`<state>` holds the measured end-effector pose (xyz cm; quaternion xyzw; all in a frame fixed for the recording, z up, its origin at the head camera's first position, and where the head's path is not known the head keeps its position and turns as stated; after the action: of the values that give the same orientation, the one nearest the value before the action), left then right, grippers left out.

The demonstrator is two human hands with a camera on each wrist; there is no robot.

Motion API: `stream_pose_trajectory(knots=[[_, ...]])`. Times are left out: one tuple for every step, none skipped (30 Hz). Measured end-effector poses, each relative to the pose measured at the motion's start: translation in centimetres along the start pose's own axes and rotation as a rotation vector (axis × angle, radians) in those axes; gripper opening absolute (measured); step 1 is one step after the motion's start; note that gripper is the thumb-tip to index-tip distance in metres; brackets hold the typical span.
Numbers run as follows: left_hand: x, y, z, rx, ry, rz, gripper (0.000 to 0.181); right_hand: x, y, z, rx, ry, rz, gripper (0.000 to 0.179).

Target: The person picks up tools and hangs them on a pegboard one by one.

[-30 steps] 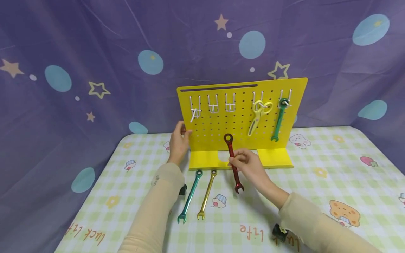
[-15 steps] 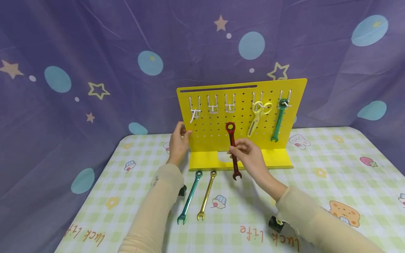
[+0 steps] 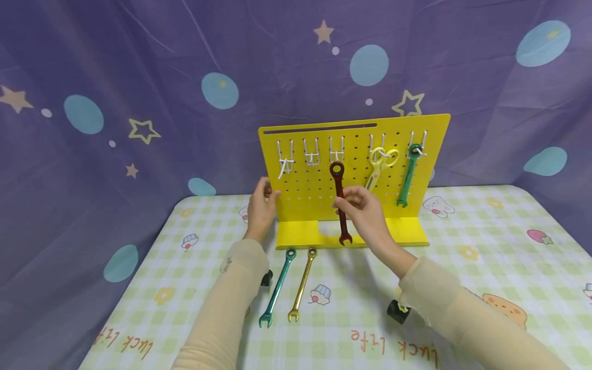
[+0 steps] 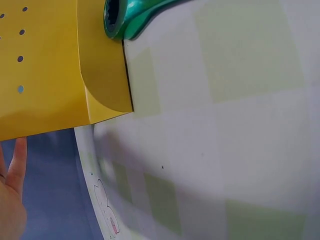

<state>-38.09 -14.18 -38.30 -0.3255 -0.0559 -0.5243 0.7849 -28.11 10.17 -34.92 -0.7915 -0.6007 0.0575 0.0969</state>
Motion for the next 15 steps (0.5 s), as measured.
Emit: stream_pose_trajectory(knots=[[0.0,0.0,0.0,0.001,0.001,0.000,0.021,0.0,-0.1,0.0,-0.001,0.004,0.001,0.021],[0.0,0.0,0.0,0.001,0.001,-0.001,0.021,0.0,-0.2,-0.1,-0.002,0.010,0.004,0.021],[0.0,0.0,0.0,0.001,0.001,-0.003,0.021,0.0,-0.3,-0.1,-0.005,0.016,0.006,0.022],[0.0,0.0,0.0,0.001,0.000,-0.001,0.021,0.0,-0.3,-0.1,-0.005,0.023,0.008,0.022],[0.0,0.0,0.0,0.000,0.000,-0.001,0.022,0.0,-0.4,-0.1,-0.005,0.028,0.011,0.023],[0.0,0.0,0.0,-0.001,0.000,-0.001,0.022,0.0,-0.5,-0.1,-0.008,0.029,0.013,0.023],[0.0,0.0,0.0,-0.002,0.000,0.000,0.022,0.0,-0.6,-0.1,-0.010,0.028,0.014,0.023],[-0.1,0.0,0.0,-0.004,-0.001,0.000,0.021,-0.1,-0.8,-0.1,-0.011,0.030,0.015,0.024],[-0.1,0.0,-0.1,-0.005,-0.003,0.001,0.021,-0.1,-0.9,-0.1,-0.012,0.030,0.016,0.024],[-0.1,0.0,-0.1,-0.005,-0.004,0.002,0.021,-0.1,-1.0,-0.1,-0.012,0.030,0.018,0.023],[-0.1,0.0,-0.1,-0.006,-0.005,0.001,0.021,-0.1,-1.1,-0.1,-0.012,0.029,0.020,0.023],[-0.1,0.0,-0.1,-0.006,-0.004,0.001,0.021,-0.1,-1.3,0.0,-0.014,0.026,0.022,0.023],[-0.1,0.0,-0.1,-0.007,-0.005,0.002,0.021,-0.2,-1.4,0.0,-0.012,0.024,0.024,0.023],[-0.1,0.0,-0.2,-0.007,-0.005,0.004,0.021,-0.2,-1.6,0.0,-0.011,0.024,0.026,0.023],[-0.1,0.0,-0.2,-0.006,-0.004,0.004,0.021,-0.2,-1.7,0.0,-0.012,0.022,0.031,0.022]])
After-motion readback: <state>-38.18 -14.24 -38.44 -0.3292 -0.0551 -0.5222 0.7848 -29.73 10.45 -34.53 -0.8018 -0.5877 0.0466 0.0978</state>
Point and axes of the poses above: each hand's wrist, its own y-axis away from the middle knuckle, its own x-axis out of the back of the hand, z = x × y, the point moved 6 cm from there along -y, towards the middle knuckle, and after that the axes turned 12 degrees about z, right-handed, at the moved point
